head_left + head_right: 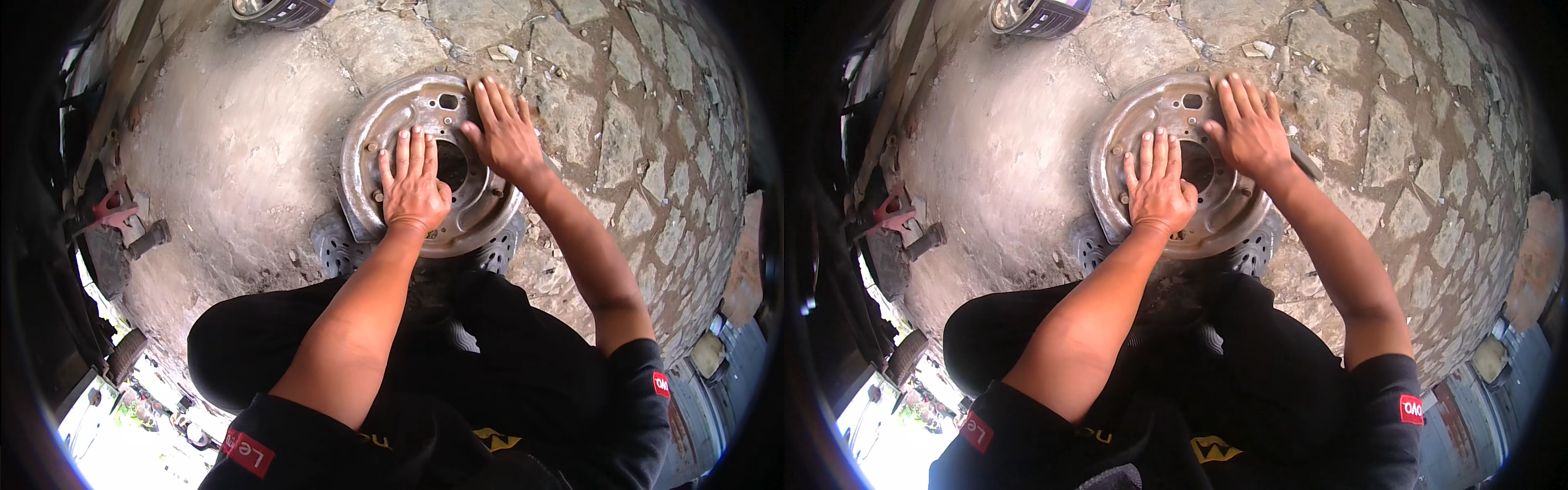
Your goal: The person scrubs a metal wheel hub with a wire brush while sitting on the ground. They rotate the hub to access different areas and continue scrubbing the surface.
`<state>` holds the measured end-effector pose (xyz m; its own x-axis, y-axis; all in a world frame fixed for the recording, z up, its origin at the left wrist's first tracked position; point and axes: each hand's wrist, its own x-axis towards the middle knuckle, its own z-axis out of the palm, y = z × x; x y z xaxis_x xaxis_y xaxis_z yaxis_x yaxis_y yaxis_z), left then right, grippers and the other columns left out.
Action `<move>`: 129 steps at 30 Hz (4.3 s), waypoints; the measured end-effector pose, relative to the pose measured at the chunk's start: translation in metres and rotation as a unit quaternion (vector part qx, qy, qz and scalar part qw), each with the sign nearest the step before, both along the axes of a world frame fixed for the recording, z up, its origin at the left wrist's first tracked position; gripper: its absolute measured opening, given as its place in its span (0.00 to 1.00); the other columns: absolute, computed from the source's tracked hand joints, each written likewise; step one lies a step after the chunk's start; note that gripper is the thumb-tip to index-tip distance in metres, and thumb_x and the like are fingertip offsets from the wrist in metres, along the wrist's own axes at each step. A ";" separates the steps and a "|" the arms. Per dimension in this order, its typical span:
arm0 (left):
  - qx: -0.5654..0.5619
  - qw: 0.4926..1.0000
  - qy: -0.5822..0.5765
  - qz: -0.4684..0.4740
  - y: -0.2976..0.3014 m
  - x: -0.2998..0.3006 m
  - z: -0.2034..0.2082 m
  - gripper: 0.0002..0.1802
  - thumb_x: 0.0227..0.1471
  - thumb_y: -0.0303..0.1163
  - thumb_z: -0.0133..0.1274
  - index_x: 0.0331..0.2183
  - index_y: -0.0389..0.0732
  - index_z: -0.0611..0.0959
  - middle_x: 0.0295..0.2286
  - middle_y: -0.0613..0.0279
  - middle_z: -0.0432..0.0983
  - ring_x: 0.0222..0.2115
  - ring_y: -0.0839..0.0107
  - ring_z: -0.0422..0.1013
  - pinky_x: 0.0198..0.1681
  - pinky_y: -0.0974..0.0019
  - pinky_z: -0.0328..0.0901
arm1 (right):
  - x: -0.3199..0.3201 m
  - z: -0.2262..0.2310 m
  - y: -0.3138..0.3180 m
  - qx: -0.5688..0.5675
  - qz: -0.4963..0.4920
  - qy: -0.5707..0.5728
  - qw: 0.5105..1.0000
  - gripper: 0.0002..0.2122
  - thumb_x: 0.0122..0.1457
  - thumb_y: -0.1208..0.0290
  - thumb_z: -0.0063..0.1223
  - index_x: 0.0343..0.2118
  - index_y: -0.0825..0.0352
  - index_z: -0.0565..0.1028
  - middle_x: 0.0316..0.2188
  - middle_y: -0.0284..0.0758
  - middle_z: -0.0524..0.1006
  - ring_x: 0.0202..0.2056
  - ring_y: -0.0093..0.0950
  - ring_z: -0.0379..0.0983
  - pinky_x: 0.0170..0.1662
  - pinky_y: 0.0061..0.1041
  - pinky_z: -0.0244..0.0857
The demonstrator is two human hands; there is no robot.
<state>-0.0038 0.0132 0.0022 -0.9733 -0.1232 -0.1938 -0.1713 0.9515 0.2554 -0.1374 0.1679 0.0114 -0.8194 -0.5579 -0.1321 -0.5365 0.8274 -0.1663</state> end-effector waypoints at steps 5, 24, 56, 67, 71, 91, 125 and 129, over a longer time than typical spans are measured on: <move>-0.006 1.000 -0.006 0.003 0.000 0.000 0.004 0.45 0.48 0.40 0.46 0.67 0.40 0.59 0.70 0.55 0.45 0.71 0.57 0.38 0.71 0.42 0.31 | 0.015 0.001 0.007 0.050 0.001 -0.021 0.999 0.34 0.69 0.45 0.35 0.70 0.65 0.52 0.73 0.40 0.48 0.73 0.38 0.42 0.72 0.47 0.37; -0.049 0.999 0.004 -0.009 0.002 -0.001 -0.001 0.45 0.47 0.41 0.45 0.67 0.39 0.60 0.70 0.55 0.44 0.71 0.57 0.38 0.70 0.42 0.32 | -0.001 -0.005 0.013 -0.081 -0.017 -0.017 0.996 0.31 0.69 0.49 0.41 0.66 0.69 0.59 0.67 0.47 0.59 0.68 0.43 0.55 0.69 0.44 0.48; 0.187 0.935 -0.008 0.302 -0.122 -0.011 0.046 0.34 0.53 0.42 0.52 0.59 0.37 0.73 0.64 0.48 0.59 0.65 0.56 0.57 0.66 0.55 0.56 | 0.036 0.220 0.123 -0.098 -0.165 -0.106 0.976 0.20 0.70 0.55 0.46 0.53 0.65 0.76 0.31 0.33 0.79 0.30 0.23 0.75 0.38 0.26 0.73; 0.157 0.972 0.060 0.165 -0.106 -0.070 0.047 0.42 0.52 0.48 0.56 0.60 0.31 0.68 0.62 0.41 0.62 0.64 0.53 0.59 0.66 0.61 0.57 | 0.170 0.030 0.064 -0.340 -0.563 -0.325 0.679 0.21 0.66 0.57 0.48 0.53 0.67 0.75 0.51 0.42 0.76 0.47 0.41 0.73 0.50 0.42 0.68; 0.226 0.958 -0.074 0.161 -0.130 -0.087 0.017 0.46 0.56 0.52 0.55 0.65 0.32 0.62 0.63 0.42 0.61 0.64 0.55 0.60 0.66 0.62 0.55 | 0.195 -0.003 0.039 -0.484 -0.587 -0.412 0.502 0.18 0.67 0.60 0.47 0.52 0.69 0.72 0.46 0.40 0.75 0.44 0.36 0.74 0.48 0.45 0.70; 0.426 0.809 0.033 0.404 -0.103 -0.001 0.027 0.28 0.60 0.45 0.53 0.50 0.30 0.76 0.48 0.38 0.76 0.49 0.46 0.74 0.50 0.52 0.67 | 0.056 0.019 0.047 -0.464 -0.571 -0.202 0.646 0.15 0.60 0.68 0.52 0.44 0.74 0.79 0.37 0.44 0.80 0.35 0.35 0.77 0.39 0.33 0.72; 0.055 0.957 -0.065 0.276 -0.048 0.049 0.059 0.50 0.58 0.55 0.50 0.70 0.44 0.47 0.70 0.48 0.32 0.71 0.51 0.31 0.68 0.36 0.38 | 0.209 0.034 0.015 0.037 -0.179 -0.144 0.973 0.37 0.60 0.66 0.46 0.70 0.67 0.46 0.73 0.45 0.44 0.73 0.45 0.40 0.71 0.46 0.44; 0.040 0.960 -0.230 0.155 -0.036 0.043 0.055 0.59 0.55 0.65 0.48 0.70 0.43 0.39 0.70 0.48 0.21 0.69 0.45 0.16 0.66 0.26 0.28 | 0.192 0.032 0.014 0.100 -0.177 -0.145 0.968 0.37 0.61 0.69 0.42 0.72 0.65 0.43 0.74 0.41 0.40 0.74 0.42 0.36 0.72 0.46 0.40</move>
